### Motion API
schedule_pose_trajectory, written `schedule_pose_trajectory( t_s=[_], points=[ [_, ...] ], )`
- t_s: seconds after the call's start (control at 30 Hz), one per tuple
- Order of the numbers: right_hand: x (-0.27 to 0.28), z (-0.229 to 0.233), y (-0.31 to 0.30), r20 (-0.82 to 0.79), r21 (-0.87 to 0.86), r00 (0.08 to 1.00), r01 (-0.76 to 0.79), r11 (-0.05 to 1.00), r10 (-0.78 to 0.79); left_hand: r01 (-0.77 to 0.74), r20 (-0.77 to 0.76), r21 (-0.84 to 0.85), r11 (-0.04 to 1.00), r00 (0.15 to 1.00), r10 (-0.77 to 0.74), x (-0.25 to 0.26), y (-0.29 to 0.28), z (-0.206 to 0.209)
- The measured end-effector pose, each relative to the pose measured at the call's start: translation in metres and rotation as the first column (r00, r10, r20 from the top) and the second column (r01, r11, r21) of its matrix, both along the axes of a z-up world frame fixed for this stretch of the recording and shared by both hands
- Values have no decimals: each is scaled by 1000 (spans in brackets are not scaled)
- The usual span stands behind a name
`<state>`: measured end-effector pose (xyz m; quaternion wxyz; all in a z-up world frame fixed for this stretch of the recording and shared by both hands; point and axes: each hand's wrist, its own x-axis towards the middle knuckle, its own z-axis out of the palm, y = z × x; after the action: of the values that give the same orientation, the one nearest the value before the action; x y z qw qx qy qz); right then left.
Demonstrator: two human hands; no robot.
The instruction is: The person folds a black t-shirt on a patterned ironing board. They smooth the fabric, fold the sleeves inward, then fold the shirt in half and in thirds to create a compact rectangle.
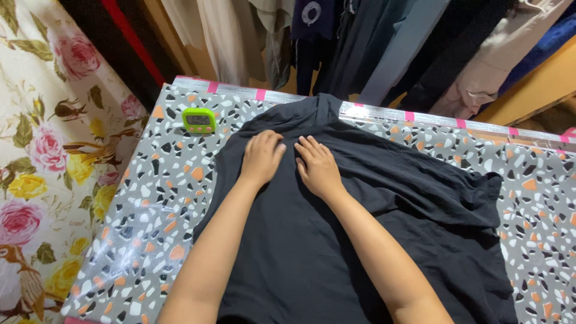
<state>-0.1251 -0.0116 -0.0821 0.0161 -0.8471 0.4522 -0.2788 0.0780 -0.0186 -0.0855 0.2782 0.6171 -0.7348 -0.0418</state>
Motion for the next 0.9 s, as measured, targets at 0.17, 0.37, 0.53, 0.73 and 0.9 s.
schedule_pose_trajectory(
  t_s=[0.17, 0.37, 0.53, 0.73, 0.9],
  points=[
    [-2, 7, 0, -4, 8, 1000, -7, 1000, 7, -302, -52, -1, 953, 952, 301, 3, -1, -2],
    [-3, 17, 8, -5, 91, 1000, -24, 996, 25, -373, -187, 57, 926, 907, 377, 7, -1, 8],
    [-3, 15, 8, -15, 100, 1000, -14, 995, 15, -282, -55, -284, 916, 959, 278, 21, -37, -28],
    [-3, 15, 8, -7, 134, 1000, -10, 991, 11, -291, 95, 199, 936, 956, 278, -8, -4, 32],
    [-6, 14, 10, 23, 141, 1000, -8, 990, 5, -294, 181, 285, 912, 951, 250, -1, -4, 36]
  ],
)
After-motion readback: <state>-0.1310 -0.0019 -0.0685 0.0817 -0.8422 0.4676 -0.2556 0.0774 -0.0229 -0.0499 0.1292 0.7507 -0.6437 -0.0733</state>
